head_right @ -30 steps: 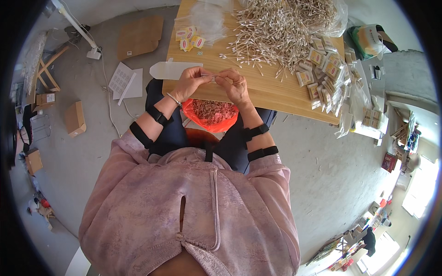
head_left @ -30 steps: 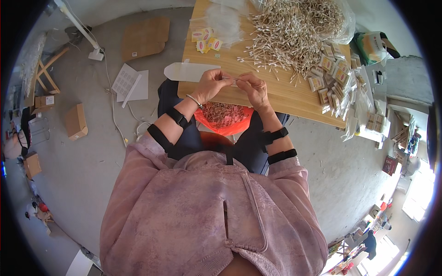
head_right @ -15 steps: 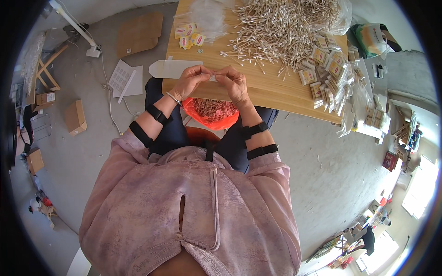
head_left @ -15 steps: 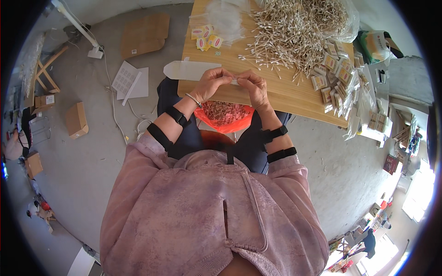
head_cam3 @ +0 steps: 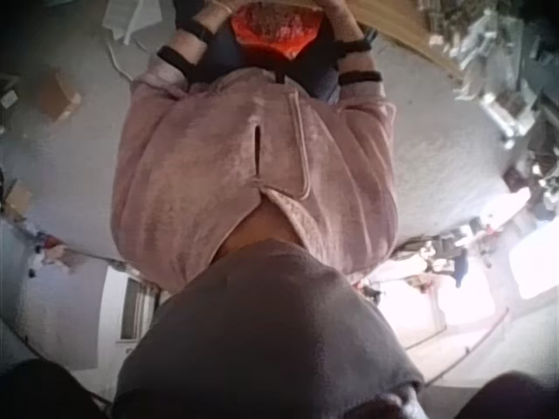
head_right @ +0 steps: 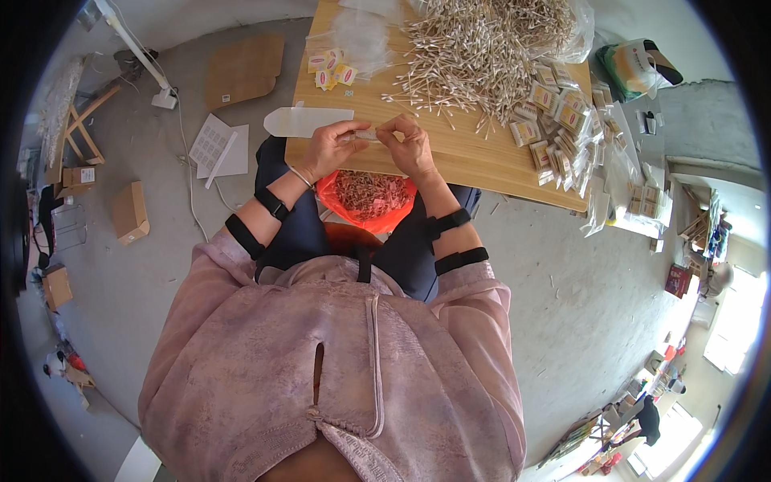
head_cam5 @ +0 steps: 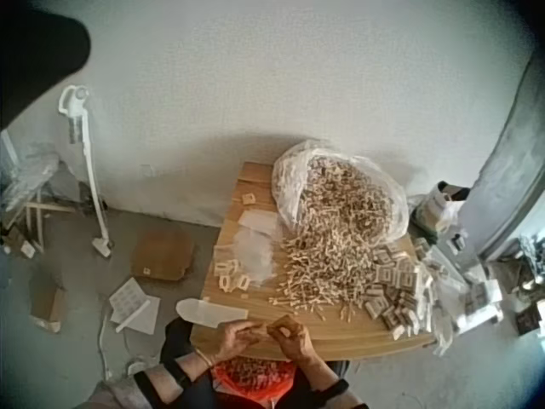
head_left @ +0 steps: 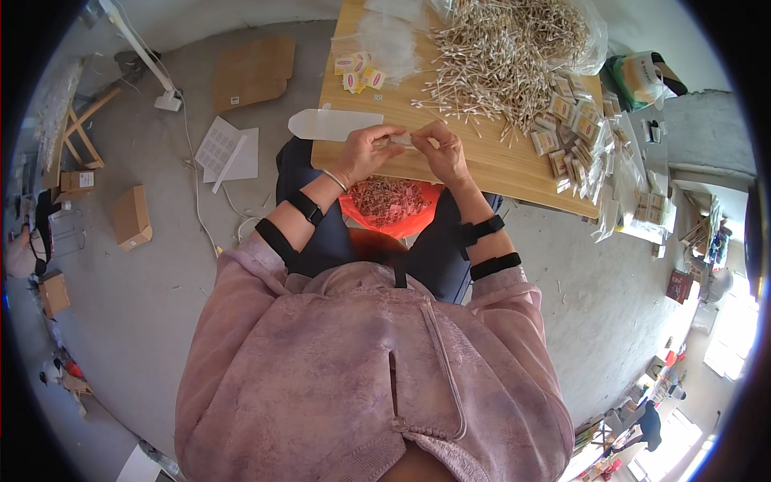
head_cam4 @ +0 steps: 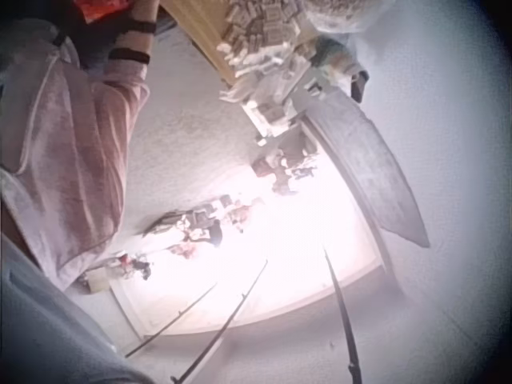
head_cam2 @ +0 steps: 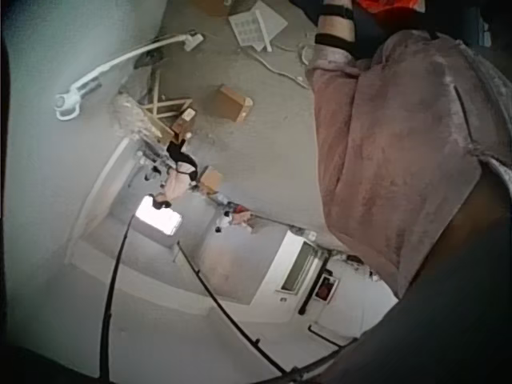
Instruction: Packaging long cotton swabs into small plastic bags.
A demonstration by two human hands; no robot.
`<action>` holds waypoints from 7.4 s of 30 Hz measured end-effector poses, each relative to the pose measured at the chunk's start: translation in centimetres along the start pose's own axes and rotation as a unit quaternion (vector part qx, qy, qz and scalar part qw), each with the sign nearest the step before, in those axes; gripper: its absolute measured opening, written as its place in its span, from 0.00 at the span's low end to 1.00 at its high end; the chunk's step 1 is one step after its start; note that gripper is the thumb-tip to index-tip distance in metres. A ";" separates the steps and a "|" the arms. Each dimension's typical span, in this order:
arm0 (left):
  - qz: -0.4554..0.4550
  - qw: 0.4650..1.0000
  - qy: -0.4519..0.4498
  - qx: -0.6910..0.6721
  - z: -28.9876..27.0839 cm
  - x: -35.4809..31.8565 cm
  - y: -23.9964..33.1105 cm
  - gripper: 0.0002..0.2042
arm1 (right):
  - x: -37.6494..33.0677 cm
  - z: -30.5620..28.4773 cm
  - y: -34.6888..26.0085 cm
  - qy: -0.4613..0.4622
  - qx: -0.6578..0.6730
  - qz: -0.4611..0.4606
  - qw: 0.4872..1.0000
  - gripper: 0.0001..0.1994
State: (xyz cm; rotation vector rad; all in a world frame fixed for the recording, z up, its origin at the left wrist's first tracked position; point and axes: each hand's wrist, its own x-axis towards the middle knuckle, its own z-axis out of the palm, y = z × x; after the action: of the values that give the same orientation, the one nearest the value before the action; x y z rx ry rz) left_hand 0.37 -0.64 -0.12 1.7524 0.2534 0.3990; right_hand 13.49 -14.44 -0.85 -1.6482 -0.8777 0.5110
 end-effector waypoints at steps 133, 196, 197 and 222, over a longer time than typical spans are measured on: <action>0.247 0.966 -0.071 0.028 -0.4 -5.1 15.4 0.12 | -4.4 -0.5 -13.5 -0.197 0.332 0.162 0.908 0.12; 0.244 0.937 0.221 0.118 3.2 -4.3 15.3 0.36 | -5.2 3.2 -15.8 0.166 0.483 0.108 0.853 0.07; 0.246 0.942 0.215 0.076 3.4 -3.9 15.2 0.32 | -5.4 3.5 -15.9 0.171 0.495 0.098 0.846 0.07; 0.312 0.938 -0.080 0.131 -2.2 -3.5 17.8 0.33 | -5.2 0.9 -15.7 0.067 0.410 0.175 0.893 0.08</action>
State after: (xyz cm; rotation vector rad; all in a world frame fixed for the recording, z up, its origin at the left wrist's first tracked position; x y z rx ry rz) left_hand -4.55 -3.85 17.19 2.0981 -0.4013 0.6948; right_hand 5.20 -16.64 13.28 -1.0232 -0.1794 0.8634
